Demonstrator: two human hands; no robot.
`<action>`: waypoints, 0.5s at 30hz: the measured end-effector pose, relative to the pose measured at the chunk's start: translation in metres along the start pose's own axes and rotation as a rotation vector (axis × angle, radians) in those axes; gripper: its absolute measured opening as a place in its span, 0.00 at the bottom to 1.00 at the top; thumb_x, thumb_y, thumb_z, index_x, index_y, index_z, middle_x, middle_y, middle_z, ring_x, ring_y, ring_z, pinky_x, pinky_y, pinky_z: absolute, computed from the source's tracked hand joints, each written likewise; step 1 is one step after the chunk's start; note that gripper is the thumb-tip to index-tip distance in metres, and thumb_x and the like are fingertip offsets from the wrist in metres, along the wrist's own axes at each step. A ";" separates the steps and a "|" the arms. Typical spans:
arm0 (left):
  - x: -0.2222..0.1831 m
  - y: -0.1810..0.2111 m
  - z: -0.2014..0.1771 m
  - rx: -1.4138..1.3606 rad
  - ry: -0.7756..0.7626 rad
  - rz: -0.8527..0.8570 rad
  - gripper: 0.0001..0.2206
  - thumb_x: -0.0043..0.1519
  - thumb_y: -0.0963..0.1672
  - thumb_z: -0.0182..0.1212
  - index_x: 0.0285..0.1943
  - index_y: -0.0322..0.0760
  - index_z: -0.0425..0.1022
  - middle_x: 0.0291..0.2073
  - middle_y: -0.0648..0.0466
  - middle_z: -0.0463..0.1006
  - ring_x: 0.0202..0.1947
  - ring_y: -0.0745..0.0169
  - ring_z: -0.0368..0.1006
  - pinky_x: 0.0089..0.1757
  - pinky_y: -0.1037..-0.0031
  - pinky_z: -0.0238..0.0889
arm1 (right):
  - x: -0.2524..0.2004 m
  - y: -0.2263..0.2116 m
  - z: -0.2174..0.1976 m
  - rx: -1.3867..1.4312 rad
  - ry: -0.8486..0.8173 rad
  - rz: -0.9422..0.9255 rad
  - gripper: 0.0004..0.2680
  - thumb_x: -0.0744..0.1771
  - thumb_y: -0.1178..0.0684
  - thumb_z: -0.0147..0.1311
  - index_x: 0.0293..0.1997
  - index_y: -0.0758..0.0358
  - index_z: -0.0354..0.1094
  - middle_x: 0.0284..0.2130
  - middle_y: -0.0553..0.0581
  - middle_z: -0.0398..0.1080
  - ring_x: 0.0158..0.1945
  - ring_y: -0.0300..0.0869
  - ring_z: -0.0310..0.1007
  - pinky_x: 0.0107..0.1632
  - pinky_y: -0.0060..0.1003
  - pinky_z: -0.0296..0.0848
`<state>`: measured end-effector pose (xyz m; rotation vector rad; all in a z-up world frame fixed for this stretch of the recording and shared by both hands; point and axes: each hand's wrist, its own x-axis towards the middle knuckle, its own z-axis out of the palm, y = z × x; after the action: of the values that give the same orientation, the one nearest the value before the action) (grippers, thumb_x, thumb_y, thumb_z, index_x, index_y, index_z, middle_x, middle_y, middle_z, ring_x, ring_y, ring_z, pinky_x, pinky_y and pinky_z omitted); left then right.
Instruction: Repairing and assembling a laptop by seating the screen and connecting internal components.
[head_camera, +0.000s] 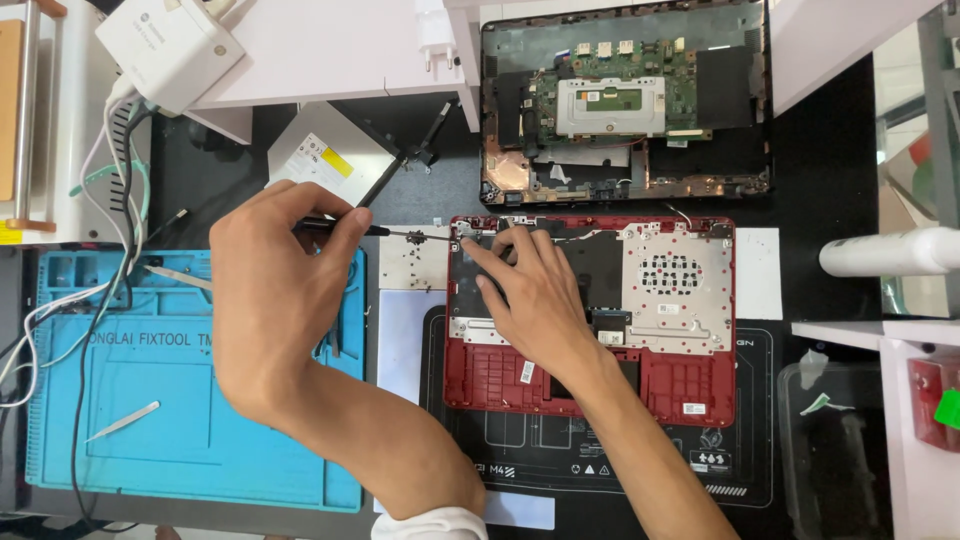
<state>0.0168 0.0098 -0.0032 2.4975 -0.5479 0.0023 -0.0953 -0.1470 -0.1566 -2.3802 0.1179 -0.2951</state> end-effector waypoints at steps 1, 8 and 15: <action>0.000 0.001 0.000 0.000 0.000 0.000 0.07 0.58 0.40 0.71 0.40 0.27 0.82 0.30 0.46 0.79 0.25 0.55 0.74 0.30 0.67 0.64 | 0.000 0.000 0.000 0.000 0.000 0.000 0.15 0.66 0.56 0.57 0.61 0.58 0.72 0.44 0.56 0.66 0.43 0.47 0.65 0.49 0.46 0.66; -0.004 0.015 0.004 -0.001 -0.034 0.016 0.09 0.60 0.41 0.68 0.42 0.26 0.76 0.30 0.44 0.79 0.27 0.52 0.75 0.31 0.65 0.65 | -0.001 0.002 0.002 -0.010 0.022 -0.014 0.15 0.66 0.56 0.57 0.61 0.59 0.72 0.44 0.57 0.66 0.45 0.48 0.64 0.49 0.46 0.66; 0.002 0.041 0.001 0.222 -0.135 -0.228 0.16 0.66 0.49 0.71 0.38 0.29 0.78 0.24 0.42 0.78 0.23 0.46 0.73 0.31 0.63 0.65 | 0.000 0.000 -0.001 0.000 0.015 -0.002 0.15 0.66 0.57 0.57 0.61 0.58 0.72 0.44 0.56 0.66 0.43 0.47 0.65 0.49 0.46 0.67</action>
<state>0.0032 -0.0225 0.0185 2.7790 -0.3287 -0.2053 -0.0955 -0.1470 -0.1559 -2.3790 0.1223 -0.3143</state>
